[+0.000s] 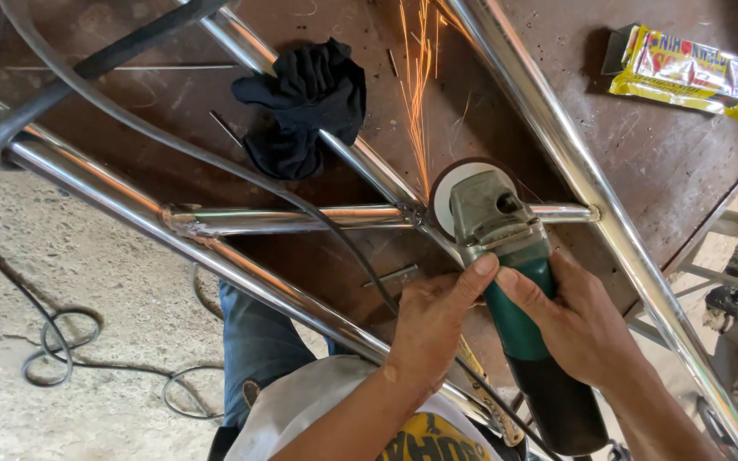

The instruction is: Grinding the welded joints of a metal pipe structure using an angle grinder.

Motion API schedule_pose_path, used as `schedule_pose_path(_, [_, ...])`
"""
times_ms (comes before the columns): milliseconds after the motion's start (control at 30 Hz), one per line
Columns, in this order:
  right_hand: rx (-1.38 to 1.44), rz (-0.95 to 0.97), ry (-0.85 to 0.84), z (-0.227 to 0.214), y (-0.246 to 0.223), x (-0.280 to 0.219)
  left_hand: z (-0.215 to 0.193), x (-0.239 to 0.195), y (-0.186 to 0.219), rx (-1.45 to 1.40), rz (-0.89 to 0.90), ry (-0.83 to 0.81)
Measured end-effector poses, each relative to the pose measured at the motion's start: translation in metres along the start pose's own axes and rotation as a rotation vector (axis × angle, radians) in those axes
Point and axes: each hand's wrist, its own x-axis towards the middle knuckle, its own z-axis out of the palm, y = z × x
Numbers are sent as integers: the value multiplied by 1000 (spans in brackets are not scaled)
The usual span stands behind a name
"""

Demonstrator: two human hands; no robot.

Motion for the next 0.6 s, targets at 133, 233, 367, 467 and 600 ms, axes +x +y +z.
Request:
schedule_pose_path(133, [-9,30,-23,1,-8,-2,-3,3,-5,26,16,12])
schedule_pose_path(233, [-24,41,-39,-1,-11,-4,-3,7,-10,80,25,10])
schedule_pose_path(367, [167,53,60,-4,16,-14,-6,3,4,339,80,-104])
schedule_pose_path(467, [476,141,111,-11,54,-35,-33,19,30,1009,690,108])
schedule_pose_path(600, [725,267,234,-19,92,-77,-65,50,114,1911,1059,775])
